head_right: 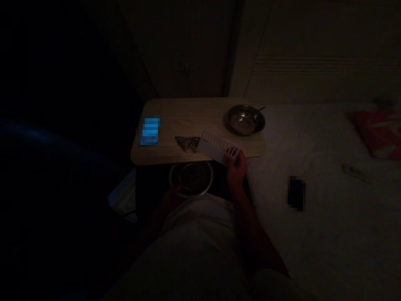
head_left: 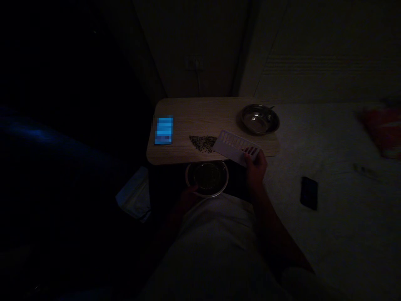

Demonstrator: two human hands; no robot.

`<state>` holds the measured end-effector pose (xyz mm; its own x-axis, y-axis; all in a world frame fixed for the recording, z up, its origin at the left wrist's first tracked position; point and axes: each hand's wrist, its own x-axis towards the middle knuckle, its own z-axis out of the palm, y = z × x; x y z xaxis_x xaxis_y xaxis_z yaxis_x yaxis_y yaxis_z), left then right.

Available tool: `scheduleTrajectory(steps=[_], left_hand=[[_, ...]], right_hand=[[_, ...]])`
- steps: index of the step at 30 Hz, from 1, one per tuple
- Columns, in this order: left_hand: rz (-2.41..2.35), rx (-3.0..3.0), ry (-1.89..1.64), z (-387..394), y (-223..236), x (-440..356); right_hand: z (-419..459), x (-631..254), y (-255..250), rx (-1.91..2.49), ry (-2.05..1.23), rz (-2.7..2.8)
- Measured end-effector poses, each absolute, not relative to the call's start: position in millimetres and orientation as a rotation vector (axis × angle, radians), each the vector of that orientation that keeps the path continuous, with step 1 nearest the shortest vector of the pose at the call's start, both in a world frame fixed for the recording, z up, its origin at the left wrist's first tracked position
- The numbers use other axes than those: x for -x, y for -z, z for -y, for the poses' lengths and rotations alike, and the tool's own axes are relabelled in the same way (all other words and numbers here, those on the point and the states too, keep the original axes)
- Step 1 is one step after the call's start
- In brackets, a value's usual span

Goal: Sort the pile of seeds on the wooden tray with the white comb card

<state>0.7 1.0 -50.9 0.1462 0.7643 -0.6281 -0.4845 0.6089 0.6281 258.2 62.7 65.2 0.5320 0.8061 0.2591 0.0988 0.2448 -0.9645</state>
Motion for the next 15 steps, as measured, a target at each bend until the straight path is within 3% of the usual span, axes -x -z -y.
scheduleTrajectory(steps=[15], left_hand=[[-1.088, -0.299, -0.909, -2.0, 42.7, -4.6]], right_hand=[[-58.3, -254.3, -68.0, 1.246, -0.630, 0.910]])
